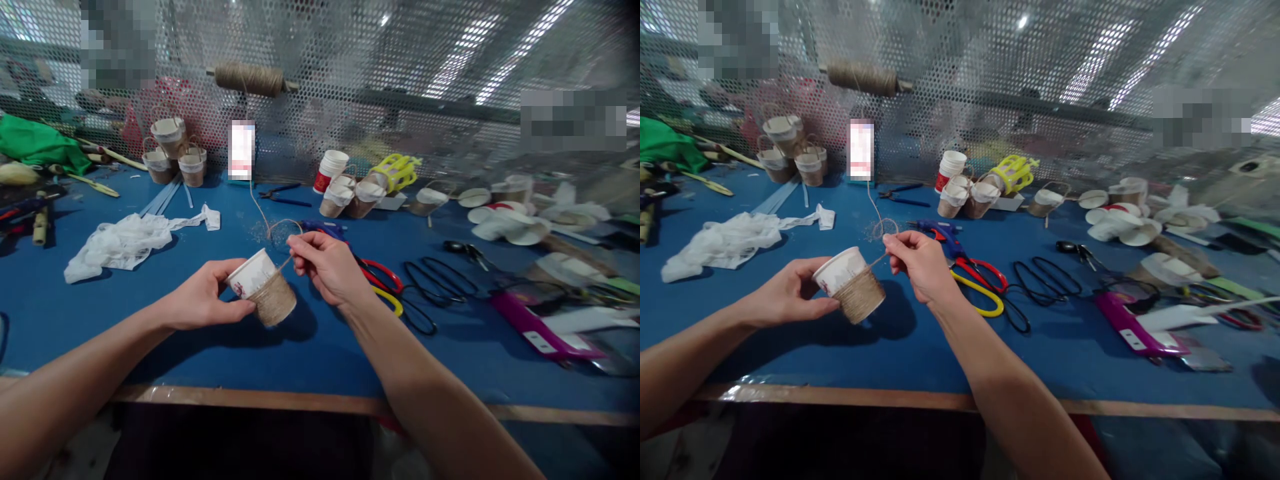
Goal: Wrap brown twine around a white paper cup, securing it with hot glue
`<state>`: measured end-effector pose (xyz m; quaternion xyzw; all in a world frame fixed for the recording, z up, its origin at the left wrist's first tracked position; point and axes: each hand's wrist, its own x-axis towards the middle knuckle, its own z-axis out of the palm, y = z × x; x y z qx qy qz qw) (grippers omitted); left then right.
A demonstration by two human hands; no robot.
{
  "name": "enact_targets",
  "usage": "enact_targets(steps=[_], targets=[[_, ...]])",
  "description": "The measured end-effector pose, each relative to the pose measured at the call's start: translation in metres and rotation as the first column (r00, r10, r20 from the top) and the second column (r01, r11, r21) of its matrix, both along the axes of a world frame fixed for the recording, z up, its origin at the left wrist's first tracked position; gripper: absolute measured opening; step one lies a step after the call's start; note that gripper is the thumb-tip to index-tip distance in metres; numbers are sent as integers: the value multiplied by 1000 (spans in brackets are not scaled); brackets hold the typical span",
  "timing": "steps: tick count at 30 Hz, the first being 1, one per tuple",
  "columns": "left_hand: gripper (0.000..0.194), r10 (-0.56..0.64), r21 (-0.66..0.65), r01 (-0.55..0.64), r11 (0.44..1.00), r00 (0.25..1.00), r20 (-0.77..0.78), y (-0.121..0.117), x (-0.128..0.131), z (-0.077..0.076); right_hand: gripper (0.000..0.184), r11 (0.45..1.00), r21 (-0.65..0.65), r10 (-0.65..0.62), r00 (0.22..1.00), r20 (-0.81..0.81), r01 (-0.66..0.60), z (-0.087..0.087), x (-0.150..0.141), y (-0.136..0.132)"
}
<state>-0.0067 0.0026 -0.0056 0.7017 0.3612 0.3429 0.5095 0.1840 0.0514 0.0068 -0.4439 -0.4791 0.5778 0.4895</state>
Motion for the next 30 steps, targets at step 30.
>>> enact_targets(steps=[30], targets=[[36,296,20,-297,955,954,57,11,1,2,32,875,-195,440,896,-66,-444,-8,-8,-9]])
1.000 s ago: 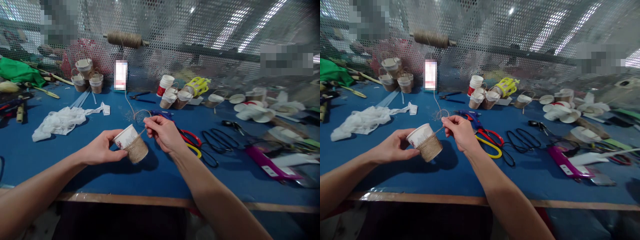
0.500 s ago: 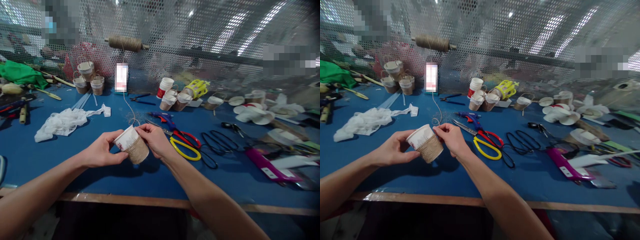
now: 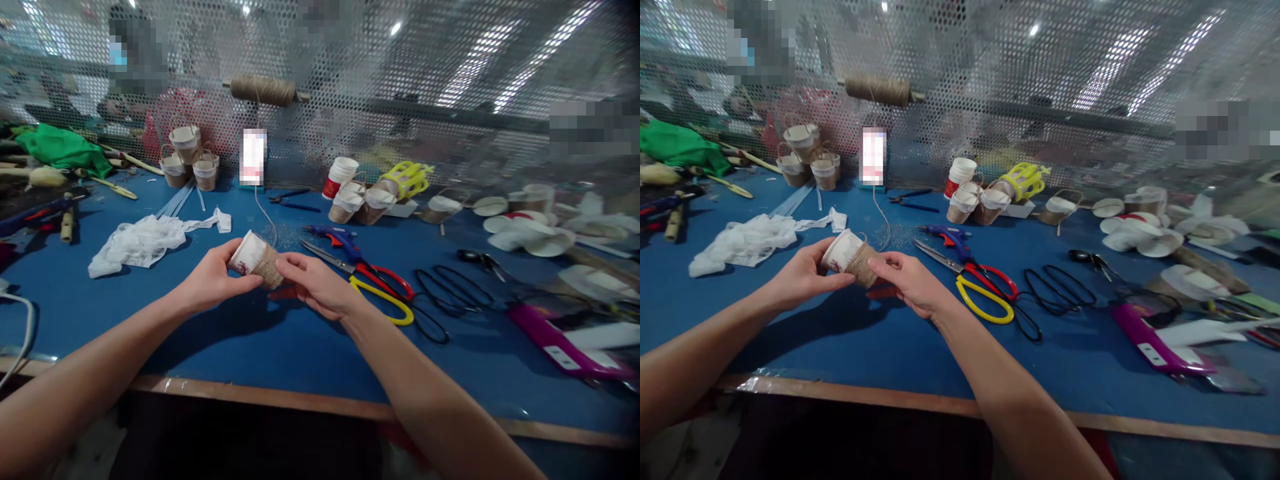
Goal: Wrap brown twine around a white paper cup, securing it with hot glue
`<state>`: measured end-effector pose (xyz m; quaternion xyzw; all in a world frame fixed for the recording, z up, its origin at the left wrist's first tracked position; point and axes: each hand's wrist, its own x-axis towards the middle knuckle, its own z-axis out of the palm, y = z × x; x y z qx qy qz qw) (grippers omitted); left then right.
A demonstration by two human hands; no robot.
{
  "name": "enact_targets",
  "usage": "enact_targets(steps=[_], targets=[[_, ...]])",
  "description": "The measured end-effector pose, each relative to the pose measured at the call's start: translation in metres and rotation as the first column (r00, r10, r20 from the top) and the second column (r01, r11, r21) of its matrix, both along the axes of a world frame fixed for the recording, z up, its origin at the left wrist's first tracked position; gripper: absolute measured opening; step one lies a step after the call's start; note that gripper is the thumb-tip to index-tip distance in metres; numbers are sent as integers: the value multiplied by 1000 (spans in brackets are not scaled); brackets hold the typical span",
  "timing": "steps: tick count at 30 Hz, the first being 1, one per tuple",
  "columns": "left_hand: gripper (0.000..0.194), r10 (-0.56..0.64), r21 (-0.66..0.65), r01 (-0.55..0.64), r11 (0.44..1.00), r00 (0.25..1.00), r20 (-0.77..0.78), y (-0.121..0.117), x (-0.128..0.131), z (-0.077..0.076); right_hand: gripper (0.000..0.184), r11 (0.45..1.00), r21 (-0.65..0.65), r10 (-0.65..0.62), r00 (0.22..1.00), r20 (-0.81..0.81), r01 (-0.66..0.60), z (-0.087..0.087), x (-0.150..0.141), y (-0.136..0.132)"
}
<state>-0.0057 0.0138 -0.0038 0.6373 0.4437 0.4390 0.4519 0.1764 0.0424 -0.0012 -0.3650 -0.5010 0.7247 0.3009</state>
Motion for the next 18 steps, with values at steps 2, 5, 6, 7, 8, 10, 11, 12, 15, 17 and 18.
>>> enact_targets(steps=[2,5,6,7,8,10,11,12,15,17,18], targets=[[39,-51,9,51,999,999,0,0,-2,-1,29,1000,-7,-8,1000,-18,8,-2,-1,0],[37,-92,12,92,996,996,13,2,-6,1,28,1000,-17,-22,999,-27,21,-2,-1,2],[35,-93,15,93,996,995,19,3,-9,2,28,999,-23,-29,999,-29,29,-2,-1,3],[33,-88,18,87,996,995,36,4,-12,4,29,999,-30,-37,999,-35,36,-2,-1,4],[29,-79,33,77,997,995,59,6,-15,7,30,998,-41,-47,998,-45,45,-2,-1,5],[28,-39,43,31,999,981,191,9,-22,12,32,995,-69,-80,994,-77,75,-2,0,7],[25,14,52,-29,998,960,278,10,-25,14,33,992,-83,-99,991,-94,91,-2,0,8],[19,81,49,-104,993,934,347,12,-28,14,33,990,-96,-116,987,-111,106,-3,0,8],[16,207,-34,-212,977,890,406,16,-28,10,34,986,-111,-140,981,-133,126,-4,1,10],[17,215,-82,-199,977,907,363,18,-24,4,35,989,-91,-130,984,-119,119,-5,1,10],[17,209,-98,-187,978,917,338,18,-23,1,36,992,-55,-119,988,-94,115,-5,1,10]])
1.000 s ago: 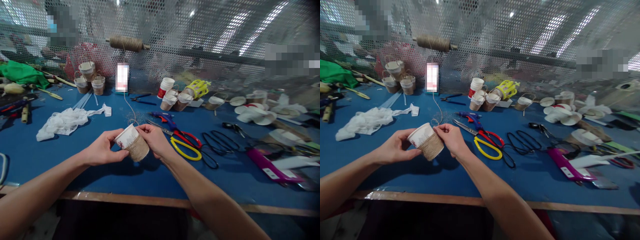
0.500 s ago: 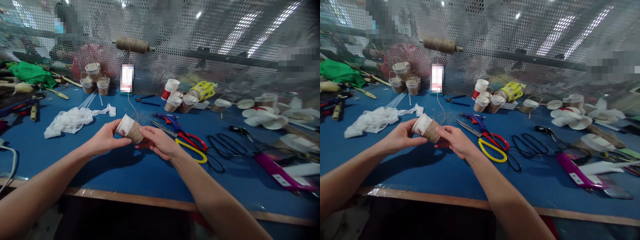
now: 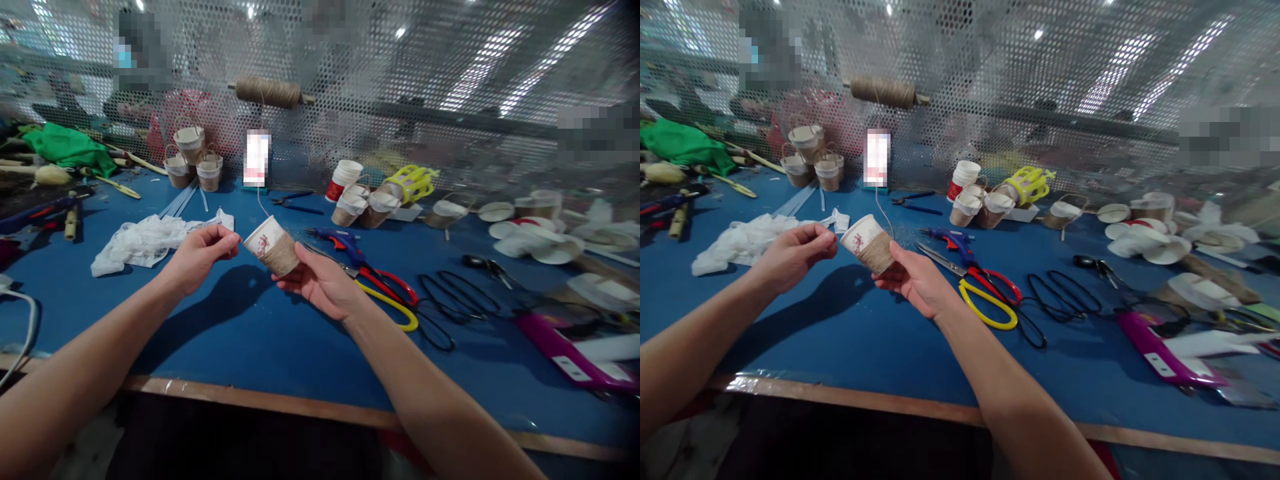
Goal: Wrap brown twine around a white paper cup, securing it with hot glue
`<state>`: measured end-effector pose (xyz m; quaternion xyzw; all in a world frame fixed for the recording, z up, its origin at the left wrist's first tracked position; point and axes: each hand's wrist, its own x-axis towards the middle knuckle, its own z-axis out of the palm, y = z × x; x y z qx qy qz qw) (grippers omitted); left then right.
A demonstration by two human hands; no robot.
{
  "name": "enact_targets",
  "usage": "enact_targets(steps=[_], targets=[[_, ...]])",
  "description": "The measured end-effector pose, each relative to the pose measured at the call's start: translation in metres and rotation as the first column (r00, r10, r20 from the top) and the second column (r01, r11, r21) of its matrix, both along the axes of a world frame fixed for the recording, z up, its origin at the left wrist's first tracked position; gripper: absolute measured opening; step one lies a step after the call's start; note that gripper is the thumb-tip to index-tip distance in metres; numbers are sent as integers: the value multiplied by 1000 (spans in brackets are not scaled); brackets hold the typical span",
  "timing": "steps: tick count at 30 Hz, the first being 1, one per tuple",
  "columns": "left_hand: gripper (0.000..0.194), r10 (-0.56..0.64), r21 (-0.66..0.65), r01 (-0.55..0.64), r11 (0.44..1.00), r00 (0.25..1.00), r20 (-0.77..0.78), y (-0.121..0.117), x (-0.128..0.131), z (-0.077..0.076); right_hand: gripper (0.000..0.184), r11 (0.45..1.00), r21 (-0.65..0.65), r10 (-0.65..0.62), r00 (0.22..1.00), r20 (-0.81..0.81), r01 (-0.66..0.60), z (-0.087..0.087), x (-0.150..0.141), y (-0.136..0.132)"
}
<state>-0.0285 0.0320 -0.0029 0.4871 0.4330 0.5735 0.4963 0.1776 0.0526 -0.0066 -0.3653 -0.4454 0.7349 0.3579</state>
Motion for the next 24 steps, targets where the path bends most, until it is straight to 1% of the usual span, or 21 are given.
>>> enact_targets(steps=[3,5,7,9,11,13,15,18,21,22,24], targets=[[21,31,2,-31,1000,999,-14,2,2,-4,36,986,164,-26,992,122,6,-2,0,-1],[27,61,30,-62,998,998,9,2,1,-2,38,954,301,-79,971,224,8,-3,0,-3],[31,46,42,-48,998,998,32,2,1,0,46,905,424,-120,936,332,-35,-4,-1,-6],[34,-25,18,25,1000,999,32,0,2,2,51,832,546,-164,894,417,-102,-4,-3,-9],[35,-131,-34,132,991,991,25,-2,5,2,50,749,648,-211,877,431,-138,-5,-4,-12],[35,-223,-88,225,970,974,41,-5,8,2,45,660,733,-253,869,426,-168,-5,-6,-14],[33,-257,-132,265,955,964,76,-7,10,2,42,587,785,-285,856,432,-200,-4,-6,-16],[27,-260,-187,277,942,959,112,-10,11,3,41,482,844,-342,835,430,-237,-3,-6,-18],[21,-265,-202,285,937,957,120,-12,12,4,43,370,885,-414,803,428,-281,-2,-5,-19],[20,-266,-196,286,938,956,123,-12,12,4,43,348,890,-430,793,432,-296,-2,-5,-19],[16,-269,-185,289,939,955,126,-13,12,4,44,328,891,-442,783,437,-313,-3,-5,-19]])
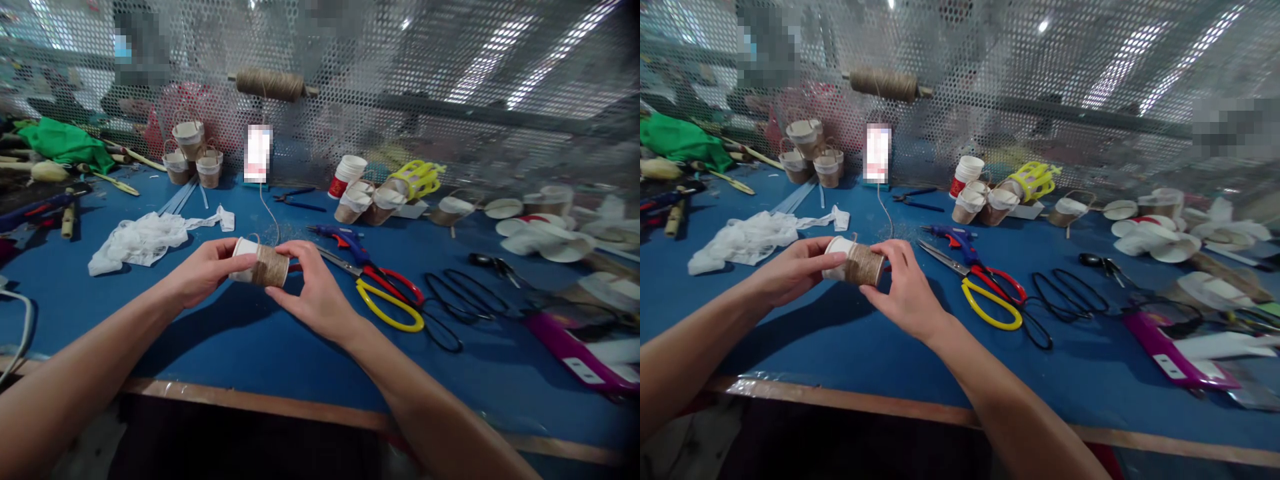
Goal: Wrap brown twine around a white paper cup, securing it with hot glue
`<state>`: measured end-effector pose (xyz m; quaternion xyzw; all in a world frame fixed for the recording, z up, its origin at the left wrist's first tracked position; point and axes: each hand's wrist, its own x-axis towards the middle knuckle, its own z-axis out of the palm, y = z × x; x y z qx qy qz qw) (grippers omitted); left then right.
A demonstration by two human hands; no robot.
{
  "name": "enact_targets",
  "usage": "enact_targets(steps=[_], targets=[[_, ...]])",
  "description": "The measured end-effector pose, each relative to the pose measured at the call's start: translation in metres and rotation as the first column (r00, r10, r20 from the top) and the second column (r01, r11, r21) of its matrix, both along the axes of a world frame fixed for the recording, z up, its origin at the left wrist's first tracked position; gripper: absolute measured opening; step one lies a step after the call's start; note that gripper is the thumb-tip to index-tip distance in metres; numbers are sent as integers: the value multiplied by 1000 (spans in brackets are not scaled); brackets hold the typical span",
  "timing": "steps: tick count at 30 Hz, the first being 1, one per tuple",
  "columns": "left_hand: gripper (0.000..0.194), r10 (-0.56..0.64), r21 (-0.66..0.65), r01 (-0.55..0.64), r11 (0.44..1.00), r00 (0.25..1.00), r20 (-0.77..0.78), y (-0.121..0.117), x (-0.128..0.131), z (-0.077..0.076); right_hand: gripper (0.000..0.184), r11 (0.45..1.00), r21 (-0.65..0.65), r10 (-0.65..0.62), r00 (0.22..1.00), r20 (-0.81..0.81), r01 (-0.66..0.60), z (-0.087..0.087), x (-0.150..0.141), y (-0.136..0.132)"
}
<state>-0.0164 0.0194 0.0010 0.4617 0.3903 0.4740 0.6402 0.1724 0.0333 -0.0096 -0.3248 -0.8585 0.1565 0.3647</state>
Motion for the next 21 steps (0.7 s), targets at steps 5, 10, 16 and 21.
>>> enact_targets(steps=[5,10,16,21], targets=[[22,-87,43,89,995,995,-43,0,-4,0,46,999,-53,-1,1000,23,2,1,1,-1],[15,-170,69,180,981,976,-138,-2,-4,2,43,969,-242,52,998,-16,-55,10,5,1],[15,-286,79,327,942,902,-323,-6,4,3,33,833,-551,-55,985,-164,-45,11,5,4],[16,-354,63,408,911,851,-388,-10,8,6,19,729,-672,-119,941,-317,-134,10,4,3]])
